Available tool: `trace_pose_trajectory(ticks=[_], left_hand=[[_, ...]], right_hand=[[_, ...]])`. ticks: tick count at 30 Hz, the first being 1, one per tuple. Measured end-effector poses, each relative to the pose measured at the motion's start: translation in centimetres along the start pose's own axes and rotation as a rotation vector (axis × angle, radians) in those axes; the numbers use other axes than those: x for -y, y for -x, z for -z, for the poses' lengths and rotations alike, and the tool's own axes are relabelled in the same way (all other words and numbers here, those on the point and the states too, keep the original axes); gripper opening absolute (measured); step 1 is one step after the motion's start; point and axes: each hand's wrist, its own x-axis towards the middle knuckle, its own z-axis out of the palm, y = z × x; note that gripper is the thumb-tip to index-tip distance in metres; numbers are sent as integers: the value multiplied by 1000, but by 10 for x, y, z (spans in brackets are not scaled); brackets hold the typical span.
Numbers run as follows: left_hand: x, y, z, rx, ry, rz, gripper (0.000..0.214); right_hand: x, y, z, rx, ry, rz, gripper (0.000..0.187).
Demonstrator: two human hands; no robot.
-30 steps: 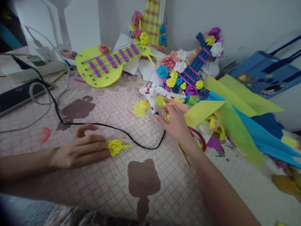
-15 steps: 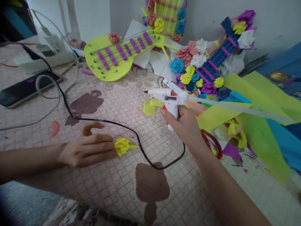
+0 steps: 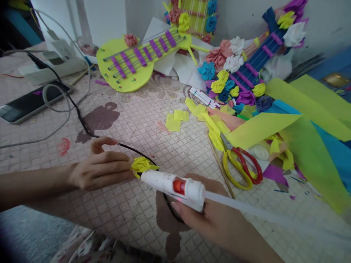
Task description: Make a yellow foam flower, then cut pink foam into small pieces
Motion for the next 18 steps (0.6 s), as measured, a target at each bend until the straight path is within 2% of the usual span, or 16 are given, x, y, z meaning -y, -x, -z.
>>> trace_pose_trajectory(ticks=[5, 18], left_hand=[[1, 3, -2, 20, 33, 21, 20], [1, -4, 2, -33, -24, -62, 22]], right_hand=[[2, -2, -4, -6, 11, 20, 10], [13, -6, -7, 2, 70, -3, 11]])
